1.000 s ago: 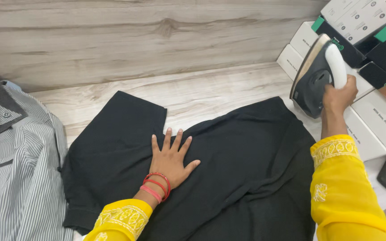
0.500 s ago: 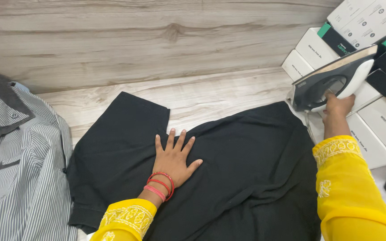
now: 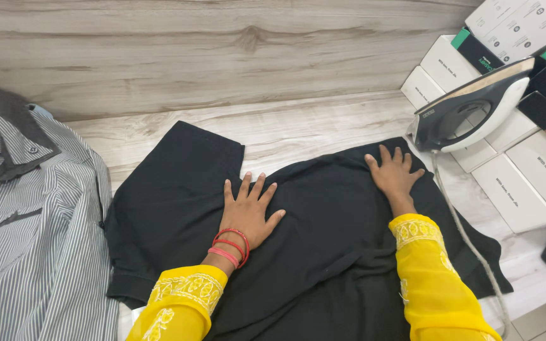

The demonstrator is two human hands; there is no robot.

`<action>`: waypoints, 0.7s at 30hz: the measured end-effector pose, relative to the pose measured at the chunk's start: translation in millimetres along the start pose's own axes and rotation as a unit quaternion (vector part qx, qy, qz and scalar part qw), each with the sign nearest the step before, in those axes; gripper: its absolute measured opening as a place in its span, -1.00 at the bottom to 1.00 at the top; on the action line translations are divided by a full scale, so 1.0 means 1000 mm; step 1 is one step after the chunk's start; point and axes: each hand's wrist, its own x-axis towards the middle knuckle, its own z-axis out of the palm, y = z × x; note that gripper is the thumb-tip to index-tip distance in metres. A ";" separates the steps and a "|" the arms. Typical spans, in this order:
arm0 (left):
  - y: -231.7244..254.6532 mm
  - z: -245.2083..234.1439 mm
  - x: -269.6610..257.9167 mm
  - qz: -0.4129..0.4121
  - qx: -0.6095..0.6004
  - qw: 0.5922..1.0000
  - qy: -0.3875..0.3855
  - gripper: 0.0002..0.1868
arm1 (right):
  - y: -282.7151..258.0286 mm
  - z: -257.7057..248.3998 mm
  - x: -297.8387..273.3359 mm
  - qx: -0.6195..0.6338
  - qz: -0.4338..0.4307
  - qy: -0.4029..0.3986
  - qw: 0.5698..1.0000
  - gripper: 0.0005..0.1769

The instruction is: The person irons a black t-shirt on a flat surface using a handheld iron. They smooth the fabric with one hand while moving the iron over the body and sleeves, then flip the shirt to iron the other side.

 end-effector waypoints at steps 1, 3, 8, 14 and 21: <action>-0.002 0.001 0.000 -0.018 -0.001 1.000 0.025 -0.27 | -0.008 0.002 -0.007 -0.016 -0.020 -0.012 1.000 -0.18; -0.004 0.003 0.001 -0.054 -0.006 0.996 0.076 -0.28 | -0.021 0.004 -0.020 -0.037 -0.064 -0.020 0.997 -0.16; -0.012 0.011 0.007 -0.128 0.001 0.990 0.050 -0.30 | -0.027 0.004 -0.042 -0.046 -0.123 0.003 0.991 -0.18; -0.060 -0.014 0.005 -0.080 -0.096 0.991 -0.047 -0.05 | -0.025 0.004 -0.050 -0.066 -0.163 0.125 0.976 -0.24; -0.147 -0.051 -0.046 -0.243 0.071 0.962 -0.105 0.26 | -0.025 0.002 -0.055 -0.060 -0.171 0.149 0.972 -0.29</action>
